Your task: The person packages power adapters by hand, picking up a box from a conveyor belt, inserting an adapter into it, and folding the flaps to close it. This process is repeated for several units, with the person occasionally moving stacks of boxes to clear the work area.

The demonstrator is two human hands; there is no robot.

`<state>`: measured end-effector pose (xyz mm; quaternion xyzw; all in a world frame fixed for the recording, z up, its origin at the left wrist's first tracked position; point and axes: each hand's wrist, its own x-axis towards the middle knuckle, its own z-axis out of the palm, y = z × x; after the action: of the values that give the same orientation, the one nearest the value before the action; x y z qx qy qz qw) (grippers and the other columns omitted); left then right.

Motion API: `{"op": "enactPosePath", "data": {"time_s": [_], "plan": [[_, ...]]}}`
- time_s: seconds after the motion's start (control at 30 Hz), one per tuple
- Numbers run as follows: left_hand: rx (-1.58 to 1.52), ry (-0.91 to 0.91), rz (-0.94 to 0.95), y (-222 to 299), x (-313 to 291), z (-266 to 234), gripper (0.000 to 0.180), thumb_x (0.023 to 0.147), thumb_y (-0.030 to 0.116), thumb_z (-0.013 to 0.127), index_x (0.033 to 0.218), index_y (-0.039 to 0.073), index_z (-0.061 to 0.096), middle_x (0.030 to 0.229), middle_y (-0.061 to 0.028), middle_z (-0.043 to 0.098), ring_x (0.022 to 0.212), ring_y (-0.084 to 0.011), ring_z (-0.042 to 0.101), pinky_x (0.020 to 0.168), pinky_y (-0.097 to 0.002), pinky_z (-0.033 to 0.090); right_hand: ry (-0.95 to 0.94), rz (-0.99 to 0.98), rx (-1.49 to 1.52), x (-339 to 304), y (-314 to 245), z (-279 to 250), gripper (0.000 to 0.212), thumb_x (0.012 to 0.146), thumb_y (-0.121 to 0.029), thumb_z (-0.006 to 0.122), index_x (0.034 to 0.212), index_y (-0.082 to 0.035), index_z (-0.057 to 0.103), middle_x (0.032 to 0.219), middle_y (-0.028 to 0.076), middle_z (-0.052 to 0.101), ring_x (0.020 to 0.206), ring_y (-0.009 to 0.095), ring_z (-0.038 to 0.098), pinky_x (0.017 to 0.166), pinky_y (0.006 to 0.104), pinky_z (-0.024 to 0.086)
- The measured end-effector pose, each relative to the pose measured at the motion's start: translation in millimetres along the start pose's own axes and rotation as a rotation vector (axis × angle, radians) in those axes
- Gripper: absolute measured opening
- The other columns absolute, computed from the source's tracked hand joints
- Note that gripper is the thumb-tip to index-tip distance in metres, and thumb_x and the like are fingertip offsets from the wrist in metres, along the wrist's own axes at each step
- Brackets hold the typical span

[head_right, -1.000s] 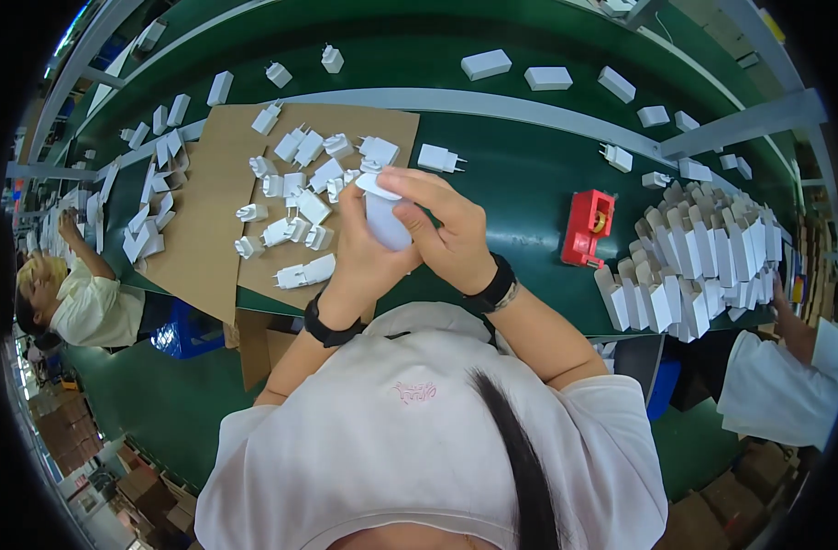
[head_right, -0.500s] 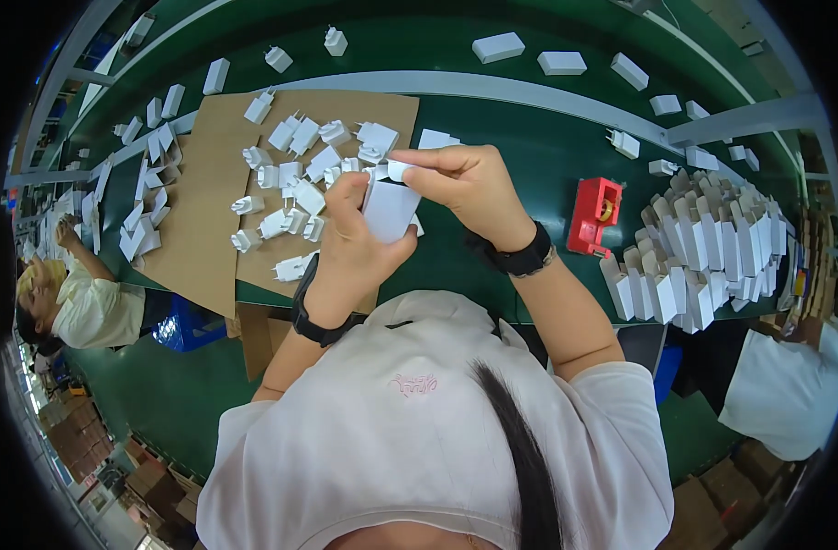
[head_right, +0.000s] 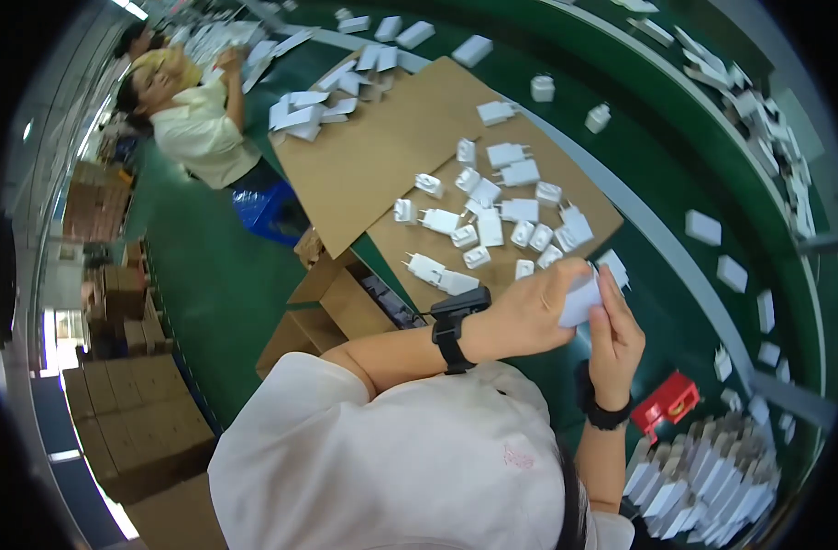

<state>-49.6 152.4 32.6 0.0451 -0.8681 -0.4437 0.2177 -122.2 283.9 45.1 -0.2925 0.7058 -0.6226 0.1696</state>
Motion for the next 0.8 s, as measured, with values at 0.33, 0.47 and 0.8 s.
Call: {"op": "enactPosePath", "data": {"time_s": [0.33, 0.47, 0.8], "plan": [[0.041, -0.017, -0.018, -17.2, 2.3, -2.5, 0.072, 0.063, 0.013, 0.068, 0.122, 0.003, 0.029, 0.102, -0.022, 0.052, 0.087, -0.0395, 0.056, 0.069, -0.0442, 0.047, -0.143, -0.032, -0.143, 17.4, 12.6, 1.4, 0.034, 0.081, 0.003, 0.052, 0.115, 0.002, 0.056, 0.124, 0.016, 0.052, 0.115, 0.023, 0.049, 0.096, 0.0307, 0.036], [-0.152, -0.093, -0.241, -17.4, 17.8, 0.8, 0.058, 0.066, 0.007, 0.064, 0.117, 0.002, 0.036, 0.104, -0.0207, 0.051, 0.093, -0.0394, 0.054, 0.075, -0.0426, 0.047, -0.15, -0.069, -0.187, 38.2, 21.0, -4.7, 0.034, 0.081, 0.001, 0.053, 0.114, 0.0, 0.057, 0.122, 0.016, 0.053, 0.112, 0.025, 0.052, 0.093, 0.0298, 0.039], [-0.361, -0.166, -0.449, -52.0, 46.4, 3.9, 0.093, 0.069, 0.016, 0.076, 0.132, -0.001, 0.01, 0.117, -0.021, 0.041, 0.1, -0.0287, 0.052, 0.082, -0.0356, 0.045, -0.338, 0.071, -0.252, 127.3, 67.1, -30.6, 0.03, 0.08, -0.004, 0.059, 0.11, -0.001, 0.06, 0.101, 0.01, 0.062, 0.091, 0.016, 0.059, 0.078, 0.0285, 0.048]]}}
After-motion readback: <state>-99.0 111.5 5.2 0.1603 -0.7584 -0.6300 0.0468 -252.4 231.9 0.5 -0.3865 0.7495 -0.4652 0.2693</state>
